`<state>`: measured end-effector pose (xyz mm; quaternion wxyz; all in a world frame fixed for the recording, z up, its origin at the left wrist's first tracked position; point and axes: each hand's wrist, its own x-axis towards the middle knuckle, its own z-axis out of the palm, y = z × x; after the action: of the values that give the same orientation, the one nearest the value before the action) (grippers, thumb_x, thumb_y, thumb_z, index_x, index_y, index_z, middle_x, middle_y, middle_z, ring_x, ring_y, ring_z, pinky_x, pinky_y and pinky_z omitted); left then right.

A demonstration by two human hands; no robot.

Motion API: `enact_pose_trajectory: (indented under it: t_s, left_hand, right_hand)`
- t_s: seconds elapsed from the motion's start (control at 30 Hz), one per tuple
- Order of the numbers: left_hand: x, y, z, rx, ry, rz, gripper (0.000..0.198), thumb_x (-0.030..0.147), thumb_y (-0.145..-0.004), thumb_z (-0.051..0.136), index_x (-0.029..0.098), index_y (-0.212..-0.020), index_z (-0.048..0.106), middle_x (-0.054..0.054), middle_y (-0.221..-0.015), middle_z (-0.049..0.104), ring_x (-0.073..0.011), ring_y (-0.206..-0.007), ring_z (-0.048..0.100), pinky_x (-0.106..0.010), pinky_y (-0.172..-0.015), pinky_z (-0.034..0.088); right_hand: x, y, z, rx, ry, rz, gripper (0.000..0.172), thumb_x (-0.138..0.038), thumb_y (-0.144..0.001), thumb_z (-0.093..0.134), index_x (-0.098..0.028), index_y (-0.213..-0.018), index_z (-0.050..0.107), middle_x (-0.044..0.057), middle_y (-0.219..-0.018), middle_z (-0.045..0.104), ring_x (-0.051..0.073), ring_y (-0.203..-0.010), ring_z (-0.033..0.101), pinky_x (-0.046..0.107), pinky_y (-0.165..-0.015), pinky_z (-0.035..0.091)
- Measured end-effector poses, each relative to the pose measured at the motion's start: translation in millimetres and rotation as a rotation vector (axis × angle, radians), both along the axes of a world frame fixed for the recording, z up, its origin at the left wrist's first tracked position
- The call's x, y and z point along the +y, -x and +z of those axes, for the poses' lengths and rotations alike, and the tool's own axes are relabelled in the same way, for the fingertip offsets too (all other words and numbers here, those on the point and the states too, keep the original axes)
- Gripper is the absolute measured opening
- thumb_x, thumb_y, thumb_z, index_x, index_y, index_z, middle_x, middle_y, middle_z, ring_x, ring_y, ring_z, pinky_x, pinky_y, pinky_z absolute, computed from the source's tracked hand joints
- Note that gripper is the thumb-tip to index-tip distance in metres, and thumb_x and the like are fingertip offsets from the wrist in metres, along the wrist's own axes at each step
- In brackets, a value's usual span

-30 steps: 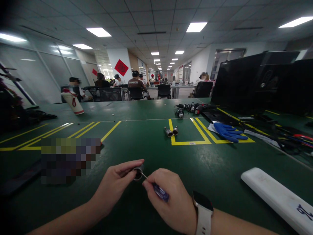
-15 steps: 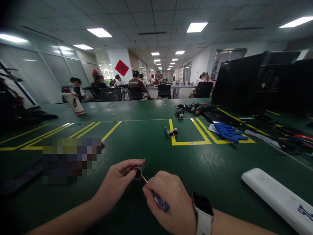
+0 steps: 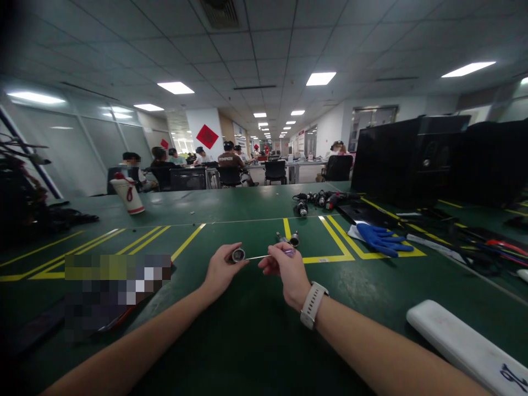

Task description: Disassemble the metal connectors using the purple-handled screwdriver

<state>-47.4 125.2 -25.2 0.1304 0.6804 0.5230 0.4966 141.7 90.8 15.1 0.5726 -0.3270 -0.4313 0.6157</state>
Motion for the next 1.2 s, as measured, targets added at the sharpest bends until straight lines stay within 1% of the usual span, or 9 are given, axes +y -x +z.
enact_pose_trajectory:
  t_s: [0.1, 0.17, 0.23, 0.33, 0.43, 0.6, 0.83, 1.0, 1.2]
  left_hand:
    - [15, -8, 5.1, 0.073, -0.039, 0.015, 0.040, 0.020, -0.062, 0.072, 0.017, -0.101, 0.063, -0.004, -0.091, 0.056, -0.0201, -0.083, 0.057, -0.035, -0.075, 0.047]
    - [21, -10, 8.8, 0.119, -0.044, 0.019, 0.031, 0.024, -0.063, 0.072, 0.017, -0.092, 0.065, -0.003, -0.086, 0.054, -0.0196, -0.079, 0.056, -0.033, -0.071, 0.046]
    - [24, -10, 11.6, 0.164, -0.038, 0.020, 0.023, 0.030, -0.063, 0.071, 0.017, -0.080, 0.064, -0.002, -0.081, 0.053, -0.0189, -0.074, 0.053, -0.032, -0.066, 0.044]
    - [28, -5, 13.2, 0.208, -0.020, 0.026, 0.024, 0.035, -0.062, 0.071, 0.017, -0.071, 0.058, -0.001, -0.076, 0.050, -0.0188, -0.072, 0.050, -0.031, -0.064, 0.041]
    - [30, -1, 11.6, 0.221, 0.027, -0.001, 0.027, 0.035, -0.061, 0.072, 0.018, -0.070, 0.053, 0.001, -0.071, 0.050, -0.0181, -0.071, 0.049, -0.029, -0.063, 0.040]
    - [29, 3, 7.5, 0.232, 0.125, -0.157, 0.015, 0.021, -0.063, 0.067, 0.017, -0.073, 0.057, 0.002, -0.069, 0.056, -0.0140, -0.064, 0.053, -0.024, -0.058, 0.041]
    - [25, 4, 9.0, 0.228, 0.106, -0.287, 0.010, 0.018, -0.064, 0.064, 0.017, -0.067, 0.055, 0.003, -0.066, 0.054, -0.0139, -0.065, 0.052, -0.025, -0.059, 0.041]
    - [21, 2, 12.6, 0.202, 0.085, -0.353, 0.010, 0.017, -0.065, 0.062, 0.017, -0.064, 0.052, 0.003, -0.066, 0.053, -0.0138, -0.065, 0.050, -0.025, -0.061, 0.040]
    - [16, -2, 14.9, 0.119, 0.088, -0.401, 0.013, 0.020, -0.064, 0.063, 0.016, -0.062, 0.051, 0.004, -0.063, 0.050, -0.0115, -0.059, 0.047, -0.023, -0.057, 0.038]
  right_hand:
    - [23, 9, -5.9, 0.076, 0.006, -0.007, 0.021, -0.035, -0.068, 0.065, -0.019, -0.068, 0.051, -0.001, -0.052, 0.064, 0.012, -0.046, 0.056, 0.025, -0.050, 0.045]
    - [32, 11, -10.1, 0.108, 0.009, 0.002, 0.025, -0.037, -0.065, 0.067, -0.019, -0.065, 0.051, -0.001, -0.052, 0.063, 0.012, -0.047, 0.056, 0.025, -0.050, 0.045]
    - [35, 12, -14.7, 0.117, 0.014, 0.020, 0.028, -0.040, -0.064, 0.068, -0.019, -0.063, 0.051, 0.000, -0.052, 0.063, 0.012, -0.047, 0.056, 0.025, -0.051, 0.045]
    - [32, 9, -20.3, 0.096, 0.003, 0.049, 0.030, -0.044, -0.066, 0.067, -0.018, -0.063, 0.053, 0.001, -0.055, 0.064, 0.013, -0.049, 0.057, 0.026, -0.053, 0.045]
    - [25, 7, -22.0, 0.048, -0.048, 0.067, 0.028, -0.045, -0.070, 0.064, -0.018, -0.066, 0.055, 0.001, -0.060, 0.065, 0.014, -0.056, 0.059, 0.027, -0.057, 0.046]
    - [15, 10, -20.5, -0.115, -0.174, 0.069, 0.022, -0.039, -0.071, 0.065, -0.018, -0.072, 0.058, 0.002, -0.068, 0.066, 0.016, -0.065, 0.060, 0.031, -0.064, 0.048]
    - [7, 15, -21.5, -0.372, -0.351, 0.012, 0.014, -0.032, -0.072, 0.064, -0.018, -0.070, 0.063, 0.001, -0.071, 0.064, 0.017, -0.068, 0.057, 0.031, -0.065, 0.043]
    - [3, 16, -20.4, -0.435, -0.380, -0.008, 0.012, -0.032, -0.074, 0.062, -0.020, -0.071, 0.064, 0.001, -0.073, 0.063, 0.018, -0.071, 0.055, 0.033, -0.068, 0.041]
    - [6, 16, -21.8, -0.376, -0.331, 0.039, 0.014, -0.032, -0.074, 0.061, -0.020, -0.070, 0.061, 0.000, -0.072, 0.063, 0.018, -0.071, 0.057, 0.031, -0.066, 0.043]
